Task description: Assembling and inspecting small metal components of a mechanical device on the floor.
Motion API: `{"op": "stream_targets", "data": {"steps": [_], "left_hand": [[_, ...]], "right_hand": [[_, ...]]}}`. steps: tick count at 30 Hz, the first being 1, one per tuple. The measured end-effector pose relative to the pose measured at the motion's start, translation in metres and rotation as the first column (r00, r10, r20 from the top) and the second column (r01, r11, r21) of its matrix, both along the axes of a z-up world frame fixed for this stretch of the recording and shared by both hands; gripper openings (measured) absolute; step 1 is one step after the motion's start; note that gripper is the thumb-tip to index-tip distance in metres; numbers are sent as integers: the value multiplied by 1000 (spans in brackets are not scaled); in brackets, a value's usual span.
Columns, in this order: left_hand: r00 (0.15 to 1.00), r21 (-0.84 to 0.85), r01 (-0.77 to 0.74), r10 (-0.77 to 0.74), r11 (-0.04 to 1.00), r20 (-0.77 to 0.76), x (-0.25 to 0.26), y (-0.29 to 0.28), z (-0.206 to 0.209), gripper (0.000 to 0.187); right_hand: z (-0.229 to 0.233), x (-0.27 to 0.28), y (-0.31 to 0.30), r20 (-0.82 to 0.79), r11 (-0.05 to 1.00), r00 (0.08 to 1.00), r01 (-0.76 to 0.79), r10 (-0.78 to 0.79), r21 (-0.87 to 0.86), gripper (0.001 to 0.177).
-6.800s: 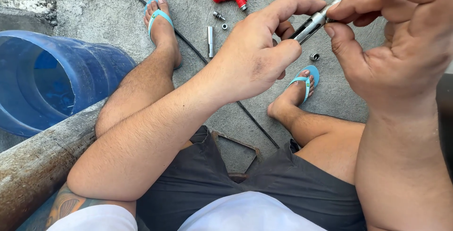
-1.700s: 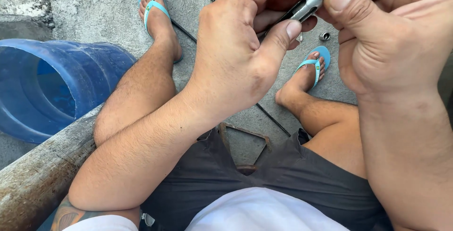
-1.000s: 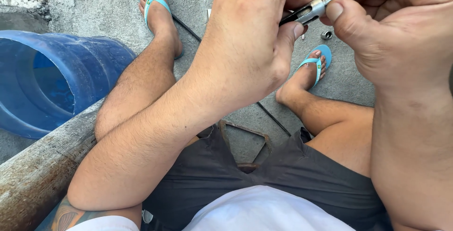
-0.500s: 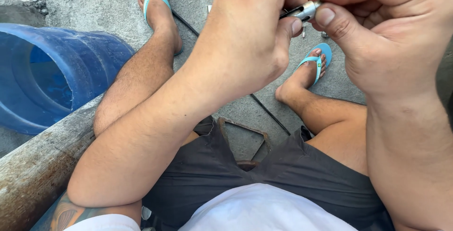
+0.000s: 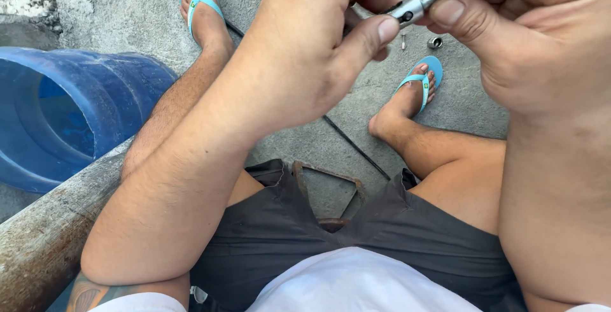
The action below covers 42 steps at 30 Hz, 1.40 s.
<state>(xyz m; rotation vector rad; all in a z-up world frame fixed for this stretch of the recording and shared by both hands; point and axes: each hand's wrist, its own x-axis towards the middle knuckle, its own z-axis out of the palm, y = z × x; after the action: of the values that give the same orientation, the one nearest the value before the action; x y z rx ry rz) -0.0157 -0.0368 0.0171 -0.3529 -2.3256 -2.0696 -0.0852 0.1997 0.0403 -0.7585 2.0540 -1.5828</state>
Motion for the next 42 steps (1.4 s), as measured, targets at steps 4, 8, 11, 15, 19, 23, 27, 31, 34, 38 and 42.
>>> {"op": "stream_targets", "data": {"steps": [4, 8, 11, 15, 19, 23, 27, 31, 34, 38, 42], "left_hand": [[988, 102, 117, -126, 988, 88, -6, -5, 2, 20], [914, 169, 177, -226, 969, 337, -9, -2, -3, 29], [914, 245, 120, -203, 962, 350, -7, 5, -8, 34], [946, 213, 44, -109, 976, 304, -3, 13, -6, 37], [929, 216, -25, -57, 976, 365, 2, 21, -1, 38], [960, 91, -31, 4, 995, 280, 3, 23, -1, 36], [985, -46, -76, 83, 996, 154, 3, 24, 11, 25], [994, -149, -110, 113, 983, 14, 11, 26, 4, 29], [991, -194, -136, 136, 971, -17, 12, 26, 8, 34], [976, -298, -210, 180, 931, -125, 14, 28, 4, 29], [972, -273, -222, 189, 936, -143, 13, 30, 13, 35]], "right_hand": [[3, -4, 1, 96, 990, 986, 135, -138, 42, 7], [4, -8, -2, 71, 974, 972, 221, -224, 38, 7], [0, -8, -7, 127, 964, 965, 244, -230, -106, 10], [-4, -6, -13, 244, 925, 946, 275, -212, -263, 16], [-9, -5, -13, 211, 931, 954, 266, -215, -252, 22], [-10, -8, -10, 172, 939, 968, 222, -180, -262, 25], [-9, -8, -10, 200, 924, 962, 242, -187, -296, 28], [-8, -4, -11, 183, 917, 962, 250, -200, -310, 28], [-9, -4, -12, 149, 922, 964, 256, -221, -291, 29], [-13, 0, -16, 204, 904, 948, 298, -243, -307, 31], [-23, 3, -17, 184, 877, 951, 301, -248, -375, 32]]}}
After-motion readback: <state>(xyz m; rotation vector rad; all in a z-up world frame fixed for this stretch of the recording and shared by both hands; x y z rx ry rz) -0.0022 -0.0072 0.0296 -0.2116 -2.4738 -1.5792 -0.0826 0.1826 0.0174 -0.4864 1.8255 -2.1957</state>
